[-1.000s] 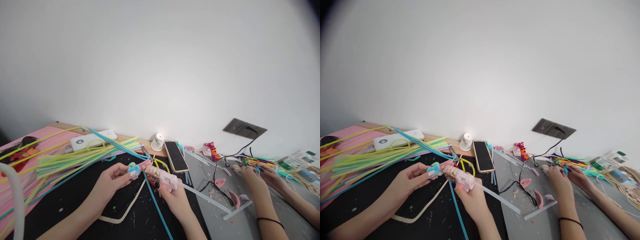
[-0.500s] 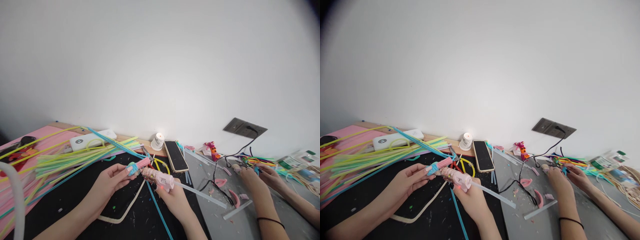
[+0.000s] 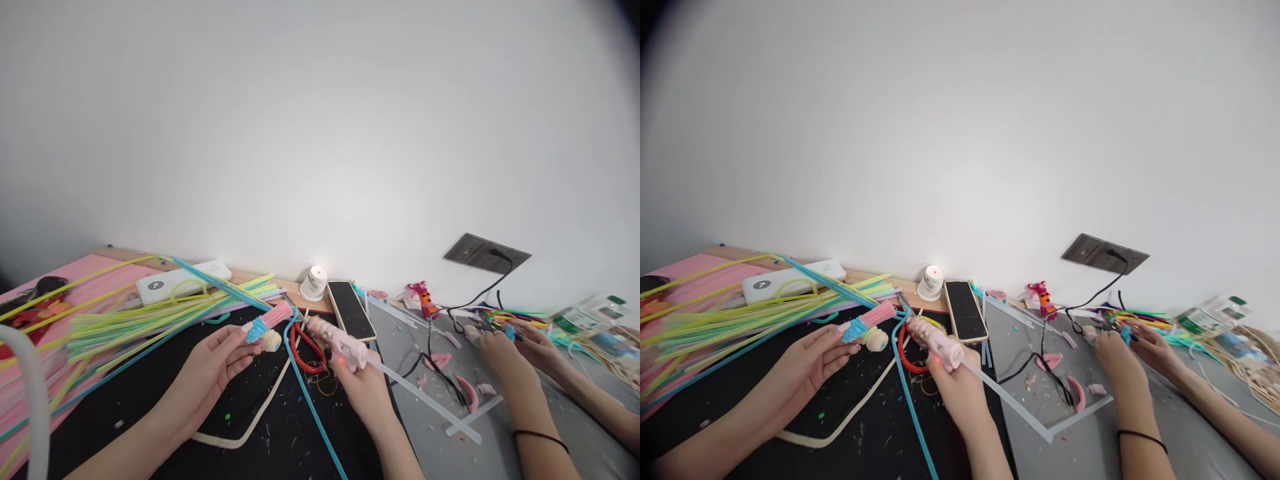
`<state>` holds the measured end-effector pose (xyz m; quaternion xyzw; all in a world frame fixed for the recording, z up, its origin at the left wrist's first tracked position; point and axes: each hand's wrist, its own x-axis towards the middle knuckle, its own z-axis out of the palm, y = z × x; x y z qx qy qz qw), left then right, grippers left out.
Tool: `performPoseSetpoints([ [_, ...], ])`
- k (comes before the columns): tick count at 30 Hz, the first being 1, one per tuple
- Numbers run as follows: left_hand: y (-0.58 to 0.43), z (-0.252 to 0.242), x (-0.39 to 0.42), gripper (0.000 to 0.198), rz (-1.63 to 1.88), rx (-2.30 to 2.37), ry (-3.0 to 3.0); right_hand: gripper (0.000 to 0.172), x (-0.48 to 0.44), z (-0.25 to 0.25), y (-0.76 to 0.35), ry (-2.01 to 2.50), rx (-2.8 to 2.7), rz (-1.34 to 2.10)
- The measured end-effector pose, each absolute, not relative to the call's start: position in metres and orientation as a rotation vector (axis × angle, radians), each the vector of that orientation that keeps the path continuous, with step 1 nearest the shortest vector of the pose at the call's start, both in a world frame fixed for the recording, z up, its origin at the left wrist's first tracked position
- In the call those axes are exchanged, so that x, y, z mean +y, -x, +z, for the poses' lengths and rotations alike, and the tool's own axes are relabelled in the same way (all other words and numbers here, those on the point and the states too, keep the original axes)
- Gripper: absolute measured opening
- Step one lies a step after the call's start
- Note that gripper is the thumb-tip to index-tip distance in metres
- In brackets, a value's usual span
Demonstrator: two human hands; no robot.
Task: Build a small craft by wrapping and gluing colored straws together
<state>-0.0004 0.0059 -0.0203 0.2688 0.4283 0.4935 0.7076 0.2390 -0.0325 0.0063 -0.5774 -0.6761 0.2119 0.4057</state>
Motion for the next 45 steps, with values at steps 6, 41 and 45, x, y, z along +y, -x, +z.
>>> performPoseSetpoints([
  [6, 0.001, -0.024, 0.006, 0.02, 1.134, 0.957, -0.652, 0.018, -0.029, 0.016, -0.262, 1.9, -1.43, 0.165],
  [41, -0.002, -0.014, 0.005, 0.032, 1.236, 0.952, -0.564, 0.048, -0.037, 0.006, -0.354, 2.521, -1.18, -0.034],
  [45, -0.002, -0.015, 0.005, 0.035, 1.303, 0.961, -0.562, 0.035, -0.034, 0.024, -0.319, 2.086, -1.174, -0.071],
])
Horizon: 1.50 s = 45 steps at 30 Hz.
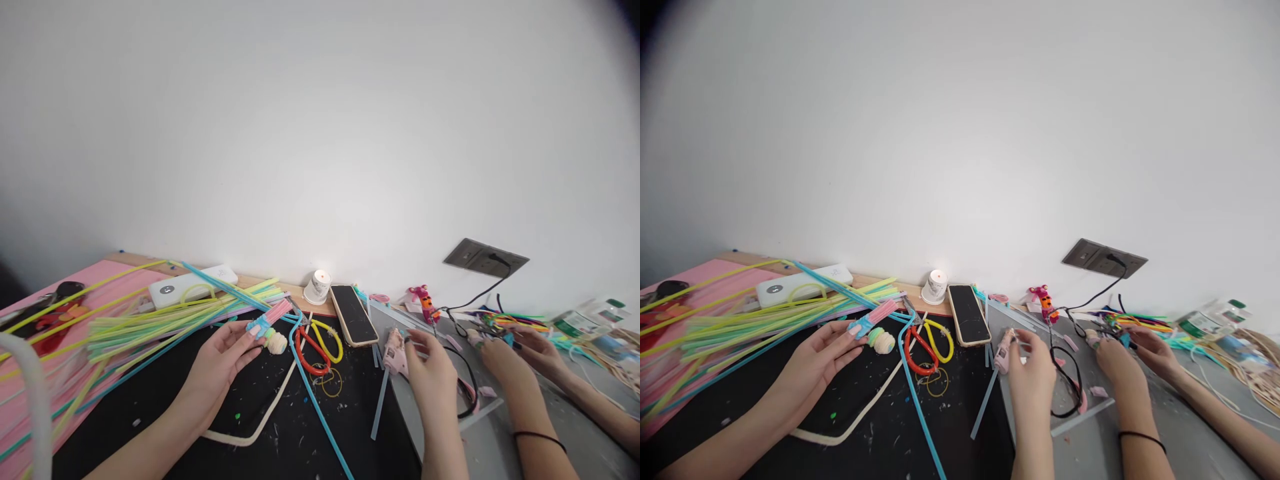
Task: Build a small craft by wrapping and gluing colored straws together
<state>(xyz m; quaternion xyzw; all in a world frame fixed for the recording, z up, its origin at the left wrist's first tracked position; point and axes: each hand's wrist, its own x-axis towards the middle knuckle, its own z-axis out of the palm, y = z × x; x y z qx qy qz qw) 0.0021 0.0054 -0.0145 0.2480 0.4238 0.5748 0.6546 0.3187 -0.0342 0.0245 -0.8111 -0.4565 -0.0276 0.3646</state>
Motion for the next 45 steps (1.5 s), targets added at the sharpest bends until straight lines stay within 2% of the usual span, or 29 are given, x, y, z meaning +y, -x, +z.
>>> performPoseSetpoints([
  [3, -0.002, -0.016, 0.006, 0.037, 1.325, 0.979, -0.599, 0.027, -0.029, 0.032, -0.264, 1.849, -1.515, 0.259],
  [6, -0.003, -0.018, 0.007, 0.035, 1.337, 1.013, -0.66, 0.021, -0.018, 0.029, -0.213, 1.794, -1.797, 0.493],
  [9, -0.003, -0.021, 0.008, 0.031, 1.346, 1.043, -0.73, 0.016, 0.001, 0.021, -0.182, 1.983, -1.912, 0.383],
  [11, -0.003, -0.024, 0.008, 0.029, 1.344, 1.054, -0.758, 0.02, 0.015, 0.017, -0.173, 2.132, -1.889, 0.312],
  [14, -0.002, -0.026, 0.007, 0.028, 1.34, 1.047, -0.786, 0.024, 0.036, 0.012, -0.168, 2.215, -1.791, 0.381],
  [19, -0.002, -0.027, 0.007, 0.028, 1.329, 1.063, -0.864, 0.006, 0.057, 0.0, -0.172, 2.127, -1.682, 0.491],
  [23, -0.001, -0.028, 0.007, 0.029, 1.327, 1.075, -0.883, 0.01, 0.058, -0.001, -0.182, 1.916, -1.554, 0.584],
  [29, -0.004, -0.022, 0.002, 0.024, 1.246, 0.994, -0.844, 0.005, 0.028, 0.008, -0.191, 1.528, -1.37, 0.905],
  [34, -0.005, -0.017, 0.0, 0.022, 1.2, 0.974, -0.801, 0.024, 0.005, 0.009, -0.191, 0.968, -0.979, 1.401],
  [41, -0.005, -0.018, 0.0, 0.019, 1.184, 0.937, -0.757, 0.039, -0.002, 0.007, -0.192, 0.8, -0.811, 1.602],
  [45, -0.005, -0.017, 0.0, 0.017, 1.182, 0.911, -0.729, 0.027, -0.005, 0.004, -0.187, 0.783, -0.816, 1.726],
])
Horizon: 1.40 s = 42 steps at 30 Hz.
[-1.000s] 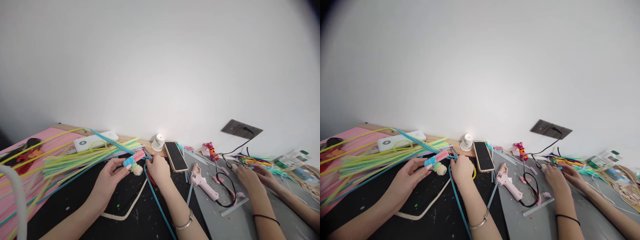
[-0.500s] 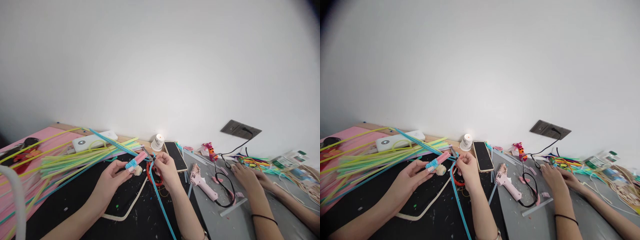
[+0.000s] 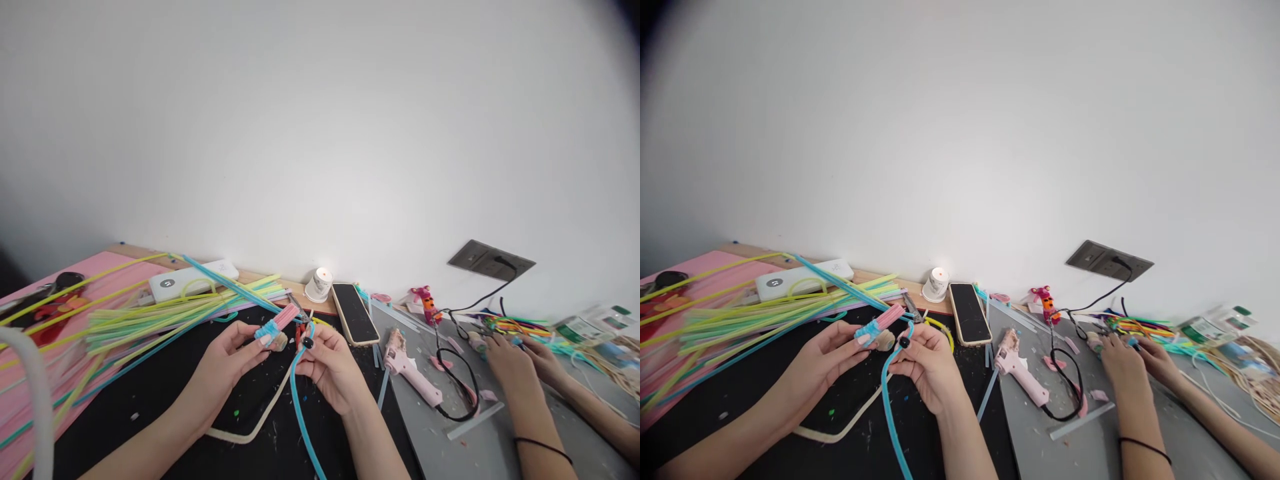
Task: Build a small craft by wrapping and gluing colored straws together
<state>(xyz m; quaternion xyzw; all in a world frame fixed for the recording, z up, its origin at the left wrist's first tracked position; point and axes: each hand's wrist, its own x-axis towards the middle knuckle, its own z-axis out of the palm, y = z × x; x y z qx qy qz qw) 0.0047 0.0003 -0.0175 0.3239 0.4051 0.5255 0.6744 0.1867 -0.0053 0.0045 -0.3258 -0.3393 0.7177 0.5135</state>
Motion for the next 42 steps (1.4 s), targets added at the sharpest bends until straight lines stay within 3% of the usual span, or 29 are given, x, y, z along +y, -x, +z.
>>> performPoseSetpoints([
  [7, -0.003, -0.017, 0.002, 0.015, 1.158, 0.845, -0.657, 0.026, -0.014, 0.014, -0.184, 0.555, -0.804, 1.822],
  [13, -0.003, -0.017, 0.003, 0.018, 1.159, 0.863, -0.602, 0.016, -0.009, 0.022, -0.189, 0.554, -0.652, 1.542],
  [19, -0.002, -0.018, 0.003, 0.021, 1.153, 0.866, -0.604, 0.027, -0.006, 0.02, -0.196, 0.615, -0.553, 1.463],
  [24, -0.003, -0.016, 0.001, 0.02, 1.153, 0.887, -0.636, 0.026, -0.01, 0.015, -0.188, 0.642, -0.802, 1.584],
  [35, -0.006, -0.02, 0.0, 0.023, 1.155, 0.951, -0.869, 0.036, -0.013, 0.005, -0.174, 1.02, -1.125, 1.503],
  [42, -0.006, -0.02, -0.001, 0.023, 1.122, 0.938, -0.91, 0.032, -0.011, 0.0, -0.179, 1.139, -1.277, 1.403],
])
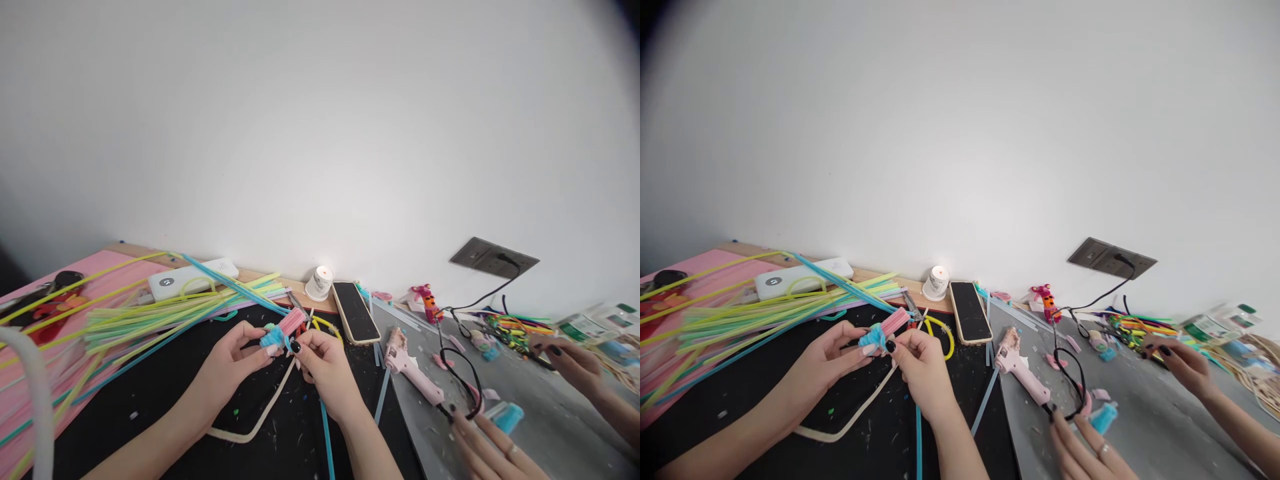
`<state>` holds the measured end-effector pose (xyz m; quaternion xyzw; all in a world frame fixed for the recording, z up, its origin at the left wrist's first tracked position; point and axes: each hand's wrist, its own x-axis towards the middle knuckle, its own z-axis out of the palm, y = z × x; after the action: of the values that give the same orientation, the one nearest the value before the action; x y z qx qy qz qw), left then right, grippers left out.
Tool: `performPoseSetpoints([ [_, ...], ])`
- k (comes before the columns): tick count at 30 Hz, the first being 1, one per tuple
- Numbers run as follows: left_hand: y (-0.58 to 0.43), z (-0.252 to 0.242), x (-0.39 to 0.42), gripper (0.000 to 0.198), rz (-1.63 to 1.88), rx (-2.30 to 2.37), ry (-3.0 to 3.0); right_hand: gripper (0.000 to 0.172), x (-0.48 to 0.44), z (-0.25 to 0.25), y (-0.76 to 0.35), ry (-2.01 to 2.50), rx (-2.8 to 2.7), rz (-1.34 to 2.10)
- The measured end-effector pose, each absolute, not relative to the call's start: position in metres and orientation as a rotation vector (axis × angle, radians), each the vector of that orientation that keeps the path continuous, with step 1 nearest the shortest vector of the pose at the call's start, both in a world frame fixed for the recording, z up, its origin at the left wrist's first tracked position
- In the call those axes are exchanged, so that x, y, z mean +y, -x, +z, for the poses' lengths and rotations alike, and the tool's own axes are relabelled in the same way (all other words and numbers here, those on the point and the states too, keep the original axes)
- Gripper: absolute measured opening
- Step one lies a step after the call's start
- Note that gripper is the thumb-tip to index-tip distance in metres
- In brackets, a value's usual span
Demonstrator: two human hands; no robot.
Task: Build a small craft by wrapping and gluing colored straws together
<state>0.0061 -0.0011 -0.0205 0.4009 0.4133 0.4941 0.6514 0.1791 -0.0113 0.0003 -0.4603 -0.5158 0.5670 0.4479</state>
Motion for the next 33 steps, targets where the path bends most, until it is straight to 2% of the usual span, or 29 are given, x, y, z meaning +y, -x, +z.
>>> performPoseSetpoints([
  [10, -0.007, -0.02, -0.001, 0.022, 1.112, 0.9, -0.957, 0.036, -0.01, 0.003, -0.18, 1.307, -1.343, 1.322],
  [25, -0.005, -0.022, 0.0, 0.021, 1.021, 0.881, -0.916, 0.031, -0.007, -0.005, -0.183, 1.295, -1.266, 1.392],
  [33, -0.008, -0.012, -0.004, 0.024, 0.994, 0.881, -0.785, 0.035, -0.005, -0.009, -0.18, 1.282, -1.215, 1.372],
])
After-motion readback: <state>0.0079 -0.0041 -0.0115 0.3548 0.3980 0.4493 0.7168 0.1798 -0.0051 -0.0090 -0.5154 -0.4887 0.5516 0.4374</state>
